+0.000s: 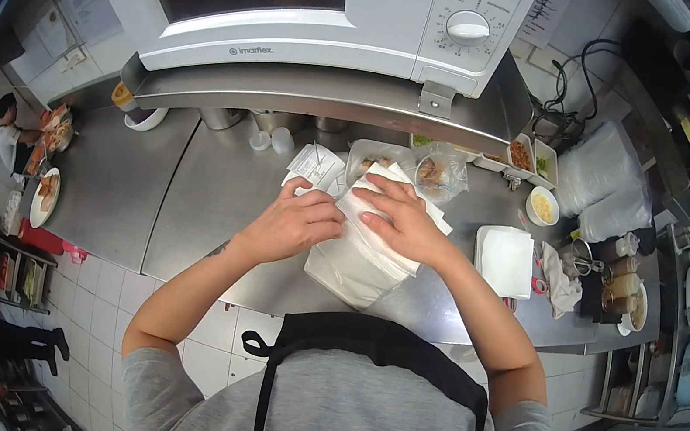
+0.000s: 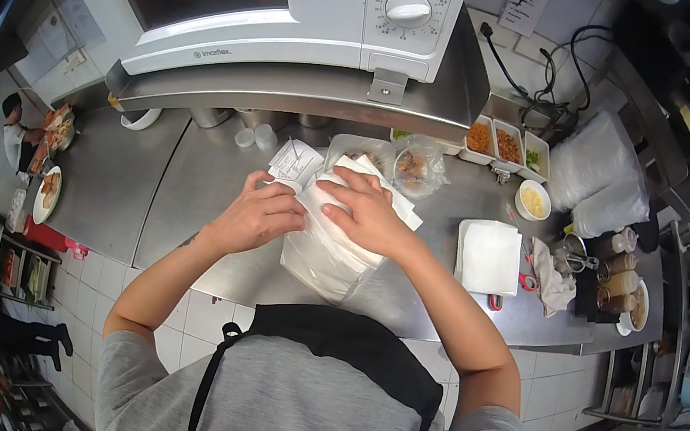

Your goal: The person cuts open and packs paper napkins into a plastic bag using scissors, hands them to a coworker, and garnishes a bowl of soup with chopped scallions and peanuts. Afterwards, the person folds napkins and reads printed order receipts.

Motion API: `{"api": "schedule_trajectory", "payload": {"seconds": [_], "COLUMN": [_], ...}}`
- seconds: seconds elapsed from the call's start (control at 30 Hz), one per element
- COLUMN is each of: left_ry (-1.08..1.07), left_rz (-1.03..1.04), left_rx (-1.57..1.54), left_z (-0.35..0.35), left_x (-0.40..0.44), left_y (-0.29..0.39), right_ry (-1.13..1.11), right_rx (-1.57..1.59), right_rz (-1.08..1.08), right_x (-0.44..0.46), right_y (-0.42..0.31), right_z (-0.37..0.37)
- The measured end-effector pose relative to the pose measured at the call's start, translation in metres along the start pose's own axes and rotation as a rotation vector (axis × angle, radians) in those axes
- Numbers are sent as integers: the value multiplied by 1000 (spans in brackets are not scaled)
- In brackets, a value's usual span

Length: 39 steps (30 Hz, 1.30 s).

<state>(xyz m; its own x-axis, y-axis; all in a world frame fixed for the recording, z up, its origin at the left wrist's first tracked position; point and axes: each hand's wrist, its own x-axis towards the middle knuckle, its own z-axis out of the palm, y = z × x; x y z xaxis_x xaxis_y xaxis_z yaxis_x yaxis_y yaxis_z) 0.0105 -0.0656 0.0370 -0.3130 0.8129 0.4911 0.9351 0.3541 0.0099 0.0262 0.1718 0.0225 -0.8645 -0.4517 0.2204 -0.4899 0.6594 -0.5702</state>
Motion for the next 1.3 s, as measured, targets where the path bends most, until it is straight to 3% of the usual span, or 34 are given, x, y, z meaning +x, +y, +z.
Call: {"api": "schedule_trajectory", "payload": {"seconds": [0.1, 0.17, 0.63, 0.73, 0.87, 0.97, 1.03, 1.1, 1.3], "left_ry": [60, -22, -46, -45, -67, -197, -168, -202, -234], "left_rz": [-13, -14, 85, 134, 130, 52, -29, 23, 136], "left_rx": [-77, -145, -174, -180, -304, -219, -224, -13, -16], "left_z": [7, 13, 7, 8, 6, -13, -16, -23, -36], "left_x": [1, 1, 6, -3, -32, -50, -61, -66, -58], "left_y": [4, 6, 8, 15, 44, 42, 30, 21, 31], "right_ry": [6, 8, 34, 25, 62, 38, 41, 22, -46], "right_rx": [19, 1, -56, -101, -355, -438, -416, -399, -373], "right_rz": [12, 25, 84, 122, -9, -28, 43, 25, -13], "right_x": [1, 2, 1, -2, -23, -38, -40, -40, -46], "right_y": [-1, -3, -12, -21, -52, -64, -70, -76, -90], "right_z": [3, 4, 1, -6, 7, 31, 28, 28, 21]}}
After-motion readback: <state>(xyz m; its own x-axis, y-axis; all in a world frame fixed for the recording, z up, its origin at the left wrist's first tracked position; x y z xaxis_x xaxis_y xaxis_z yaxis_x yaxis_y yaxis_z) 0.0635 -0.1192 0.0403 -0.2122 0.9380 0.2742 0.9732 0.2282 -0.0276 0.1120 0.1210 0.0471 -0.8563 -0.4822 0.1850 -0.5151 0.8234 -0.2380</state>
